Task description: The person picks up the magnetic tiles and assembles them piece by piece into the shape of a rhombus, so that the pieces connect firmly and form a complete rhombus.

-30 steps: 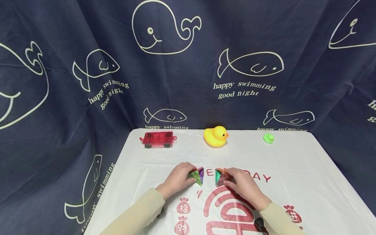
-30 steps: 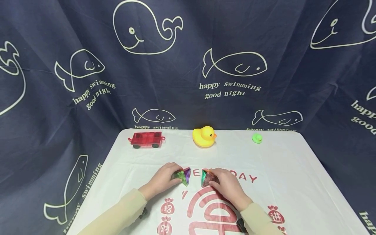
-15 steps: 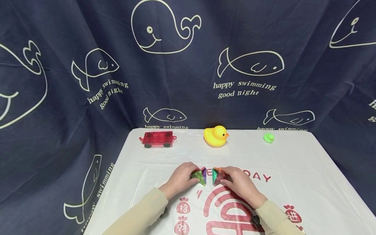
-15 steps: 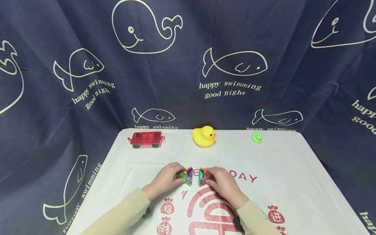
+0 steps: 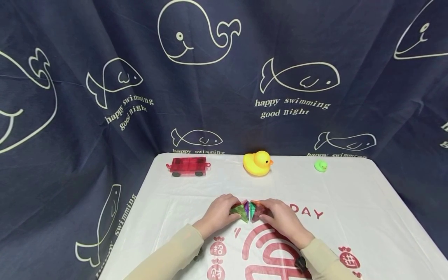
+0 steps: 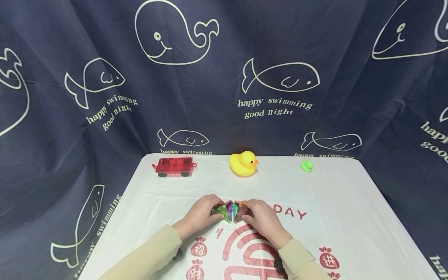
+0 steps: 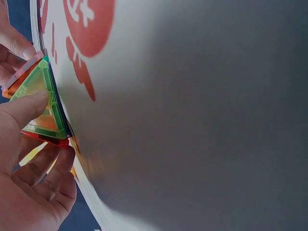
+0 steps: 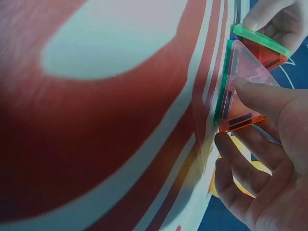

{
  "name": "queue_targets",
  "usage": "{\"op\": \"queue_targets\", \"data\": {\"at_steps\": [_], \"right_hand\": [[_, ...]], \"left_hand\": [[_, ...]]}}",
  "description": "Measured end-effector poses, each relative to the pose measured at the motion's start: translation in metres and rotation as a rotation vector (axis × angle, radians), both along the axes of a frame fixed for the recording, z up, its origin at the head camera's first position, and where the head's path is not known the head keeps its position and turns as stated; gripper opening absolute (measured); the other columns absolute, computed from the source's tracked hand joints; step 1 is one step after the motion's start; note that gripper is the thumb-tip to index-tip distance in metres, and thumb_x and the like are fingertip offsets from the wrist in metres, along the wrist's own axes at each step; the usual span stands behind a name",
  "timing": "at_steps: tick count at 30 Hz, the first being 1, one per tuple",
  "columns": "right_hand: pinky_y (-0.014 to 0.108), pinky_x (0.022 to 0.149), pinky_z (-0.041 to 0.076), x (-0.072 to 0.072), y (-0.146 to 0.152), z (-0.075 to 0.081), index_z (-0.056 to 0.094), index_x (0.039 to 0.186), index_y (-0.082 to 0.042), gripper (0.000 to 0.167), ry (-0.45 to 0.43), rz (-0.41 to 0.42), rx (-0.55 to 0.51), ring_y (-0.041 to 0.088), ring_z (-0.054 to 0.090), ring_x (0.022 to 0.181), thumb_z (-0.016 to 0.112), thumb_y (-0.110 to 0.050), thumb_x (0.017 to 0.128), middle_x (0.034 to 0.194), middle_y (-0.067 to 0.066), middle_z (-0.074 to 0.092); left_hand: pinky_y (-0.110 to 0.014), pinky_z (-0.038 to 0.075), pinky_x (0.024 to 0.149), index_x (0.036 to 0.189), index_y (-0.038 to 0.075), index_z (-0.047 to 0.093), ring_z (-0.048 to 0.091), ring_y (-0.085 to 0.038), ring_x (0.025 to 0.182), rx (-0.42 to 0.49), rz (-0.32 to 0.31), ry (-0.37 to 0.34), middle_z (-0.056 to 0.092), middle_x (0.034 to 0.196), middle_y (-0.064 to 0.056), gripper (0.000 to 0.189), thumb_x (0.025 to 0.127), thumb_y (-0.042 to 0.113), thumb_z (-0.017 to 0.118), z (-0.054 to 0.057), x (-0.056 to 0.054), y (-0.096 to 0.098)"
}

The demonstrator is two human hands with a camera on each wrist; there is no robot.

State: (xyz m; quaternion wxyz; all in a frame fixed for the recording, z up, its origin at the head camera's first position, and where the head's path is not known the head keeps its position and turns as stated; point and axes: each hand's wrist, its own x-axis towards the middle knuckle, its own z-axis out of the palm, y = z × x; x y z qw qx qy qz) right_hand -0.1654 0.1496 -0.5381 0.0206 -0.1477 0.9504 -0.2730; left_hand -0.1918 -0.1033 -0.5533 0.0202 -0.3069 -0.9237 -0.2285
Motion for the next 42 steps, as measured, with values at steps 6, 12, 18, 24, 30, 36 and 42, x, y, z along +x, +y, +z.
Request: {"op": "queue_targets", "data": {"at_steps": [6,12,18,24,30,36,42], "right_hand": [[0.043,0.088,0.055,0.001,-0.003,0.001,0.075,0.117,-0.017,0.034,0.009,-0.013,0.009,0.014,0.065,0.095,0.088,-0.019,0.085,0.103,-0.007,0.071],[0.043,0.089,0.056,0.002,-0.005,0.004,0.075,0.120,-0.015,0.037,0.025,-0.010,0.029,0.015,0.067,0.095,0.088,-0.019,0.085,0.106,-0.005,0.072],[0.042,0.088,0.057,0.002,-0.006,0.008,0.074,0.125,-0.015,0.042,0.085,0.029,0.068,0.015,0.068,0.097,0.088,-0.017,0.085,0.109,-0.003,0.072],[0.042,0.085,0.057,0.002,-0.008,0.013,0.074,0.126,-0.011,0.044,0.137,0.071,0.103,0.017,0.068,0.096,0.088,-0.015,0.084,0.110,0.000,0.071],[0.043,0.088,0.057,0.002,-0.013,0.020,0.074,0.124,-0.008,0.043,0.166,0.101,0.119,0.019,0.068,0.099,0.088,-0.014,0.084,0.111,0.002,0.070],[0.044,0.090,0.057,0.000,-0.016,0.020,0.075,0.123,-0.008,0.042,0.202,0.130,0.105,0.022,0.067,0.102,0.088,-0.013,0.084,0.111,0.004,0.070],[0.044,0.092,0.056,0.000,-0.015,0.018,0.074,0.125,-0.008,0.043,0.197,0.119,0.092,0.022,0.067,0.105,0.087,-0.014,0.084,0.114,0.004,0.070]], "left_hand": [[-0.030,0.053,0.086,0.116,0.014,0.074,0.061,-0.009,0.093,0.011,-0.006,0.014,0.069,0.104,0.004,0.033,0.089,0.029,0.085,-0.001,0.001,0.002],[-0.029,0.053,0.086,0.116,0.015,0.073,0.061,-0.008,0.092,0.004,0.004,0.004,0.069,0.104,0.004,0.033,0.089,0.030,0.085,-0.001,0.000,0.002],[-0.030,0.053,0.086,0.116,0.014,0.073,0.061,-0.009,0.092,0.010,0.001,0.007,0.069,0.104,0.003,0.033,0.089,0.028,0.085,-0.001,-0.001,0.003],[-0.030,0.053,0.086,0.116,0.014,0.074,0.061,-0.010,0.092,0.017,-0.004,0.012,0.069,0.104,0.003,0.033,0.088,0.027,0.086,-0.002,-0.002,0.004],[-0.030,0.053,0.087,0.116,0.015,0.073,0.060,-0.009,0.092,0.006,0.000,0.006,0.069,0.104,0.003,0.033,0.088,0.028,0.085,-0.002,-0.003,0.006],[-0.030,0.052,0.086,0.116,0.014,0.073,0.061,-0.010,0.092,0.001,-0.004,0.016,0.069,0.104,0.002,0.033,0.089,0.028,0.085,-0.001,-0.004,0.008],[-0.031,0.053,0.087,0.118,0.013,0.072,0.061,-0.012,0.094,0.004,0.002,0.000,0.069,0.105,0.001,0.034,0.089,0.026,0.084,0.000,-0.004,0.008]]}}
